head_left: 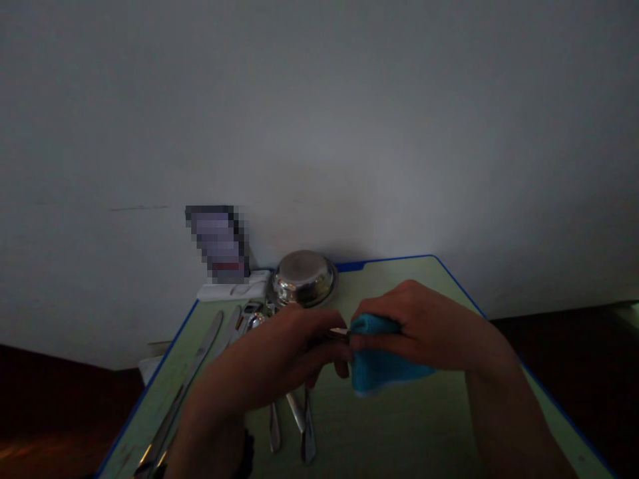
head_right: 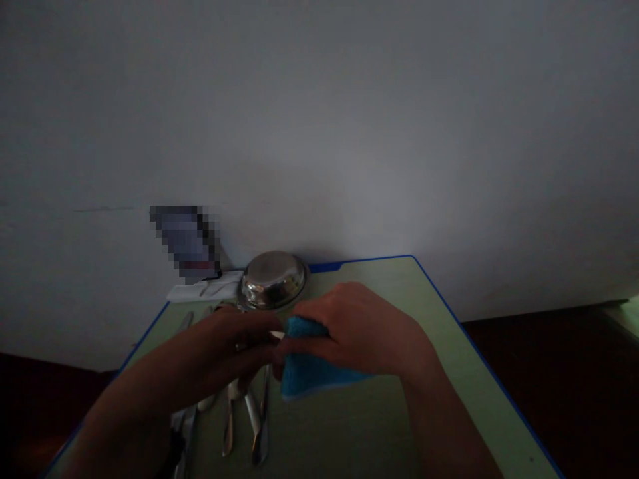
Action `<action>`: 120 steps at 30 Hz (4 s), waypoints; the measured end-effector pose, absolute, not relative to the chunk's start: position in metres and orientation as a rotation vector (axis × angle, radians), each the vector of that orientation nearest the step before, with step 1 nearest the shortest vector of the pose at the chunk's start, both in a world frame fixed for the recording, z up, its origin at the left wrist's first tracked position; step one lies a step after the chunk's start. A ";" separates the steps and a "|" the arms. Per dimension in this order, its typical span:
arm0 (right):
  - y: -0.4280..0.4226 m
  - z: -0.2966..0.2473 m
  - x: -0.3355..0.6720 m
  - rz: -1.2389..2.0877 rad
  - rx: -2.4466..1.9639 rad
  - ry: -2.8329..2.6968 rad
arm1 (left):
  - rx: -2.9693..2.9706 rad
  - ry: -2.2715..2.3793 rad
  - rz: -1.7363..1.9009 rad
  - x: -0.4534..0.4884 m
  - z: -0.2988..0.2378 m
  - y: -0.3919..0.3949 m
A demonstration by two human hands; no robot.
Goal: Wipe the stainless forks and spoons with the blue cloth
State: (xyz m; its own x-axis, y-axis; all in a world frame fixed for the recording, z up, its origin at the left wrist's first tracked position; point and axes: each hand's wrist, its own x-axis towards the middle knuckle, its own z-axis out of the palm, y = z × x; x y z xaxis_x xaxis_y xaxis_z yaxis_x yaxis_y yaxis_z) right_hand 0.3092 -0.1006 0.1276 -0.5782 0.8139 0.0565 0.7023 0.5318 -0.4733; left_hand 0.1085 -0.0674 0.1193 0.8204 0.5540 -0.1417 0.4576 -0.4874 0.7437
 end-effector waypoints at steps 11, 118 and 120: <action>-0.101 0.123 0.310 0.759 -1.234 -2.473 | 2.057 0.706 0.203 0.101 0.118 -0.061; -0.098 0.116 0.326 0.477 -1.453 -2.365 | 1.799 0.886 0.401 0.103 0.085 -0.041; -0.099 0.117 0.325 0.542 -1.456 -2.390 | 1.860 0.895 0.427 0.104 0.087 -0.042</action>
State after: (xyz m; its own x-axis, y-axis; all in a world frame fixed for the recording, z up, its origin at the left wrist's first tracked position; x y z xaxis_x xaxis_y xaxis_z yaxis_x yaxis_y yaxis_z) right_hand 0.3252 -0.0991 0.1167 -0.4471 0.8930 0.0503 0.7838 0.4183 -0.4590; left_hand 0.1043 -0.0424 0.0870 0.6653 0.7405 -0.0946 0.3923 -0.2389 0.8883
